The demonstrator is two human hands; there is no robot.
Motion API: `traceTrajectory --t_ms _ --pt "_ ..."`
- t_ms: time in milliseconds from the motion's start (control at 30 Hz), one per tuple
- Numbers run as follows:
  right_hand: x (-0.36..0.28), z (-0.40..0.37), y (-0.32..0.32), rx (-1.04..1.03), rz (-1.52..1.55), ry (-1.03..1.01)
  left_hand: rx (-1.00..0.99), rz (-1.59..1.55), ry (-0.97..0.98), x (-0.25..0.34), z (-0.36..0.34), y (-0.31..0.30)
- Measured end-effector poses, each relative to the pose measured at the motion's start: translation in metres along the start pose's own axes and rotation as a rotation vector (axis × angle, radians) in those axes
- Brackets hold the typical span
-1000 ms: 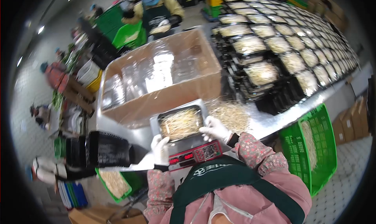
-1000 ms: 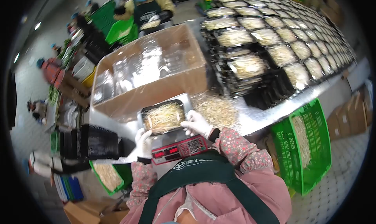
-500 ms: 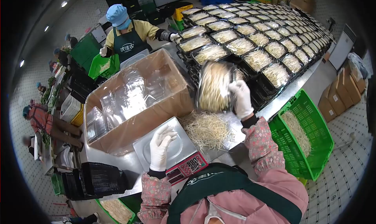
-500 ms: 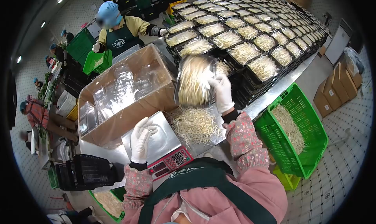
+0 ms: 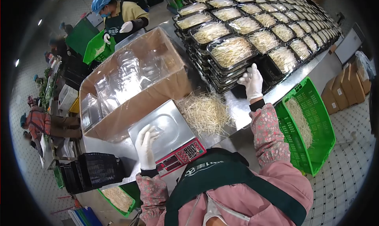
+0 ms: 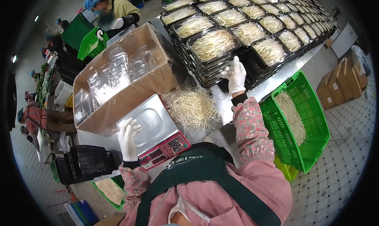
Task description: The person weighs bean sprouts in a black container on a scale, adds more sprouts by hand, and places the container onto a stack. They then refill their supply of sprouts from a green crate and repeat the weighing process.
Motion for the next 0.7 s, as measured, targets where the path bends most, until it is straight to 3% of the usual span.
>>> traceTrajectory --t_ms 67,167,267,333,400,467,567,700 --pt "0.042 0.01 -0.046 0.108 -0.165 -0.084 0.103 -0.019 0.02 -0.008 -0.01 -0.035" --pt "0.115 0.024 -0.093 0.173 -1.128 -0.371 0.222 -0.046 -0.006 -0.018 -0.026 -0.073" --pt "0.165 -0.003 -0.05 -0.123 -1.504 -0.267 0.265 -0.044 -0.032 -0.019 -0.033 -0.073" --pt "0.213 -0.031 -0.015 -0.348 -1.652 -0.308 0.257 -0.008 -0.036 -0.016 -0.035 -0.066" --pt "0.219 -0.069 0.019 -0.67 -1.429 -0.282 0.269 0.031 -0.027 -0.011 -0.037 -0.069" --pt "0.229 -0.088 0.03 -0.845 -1.251 -0.352 0.301 0.07 -0.015 -0.009 -0.041 -0.078" --pt "0.193 -0.077 0.045 -0.796 -1.226 -0.537 0.391 0.078 0.008 -0.01 -0.053 -0.105" --pt "0.207 -0.029 0.069 -0.639 -1.251 -0.442 0.47 0.1 0.038 -0.004 -0.066 -0.115"
Point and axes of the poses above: each hand's wrist, its own z-axis towards the middle knuckle, its own y-axis out of the palm, x = y × z, the point moved 7 cm from there along z, towards the middle knuckle, and after that the axes turned 10 degrees about -z, right-handed, at the moved point
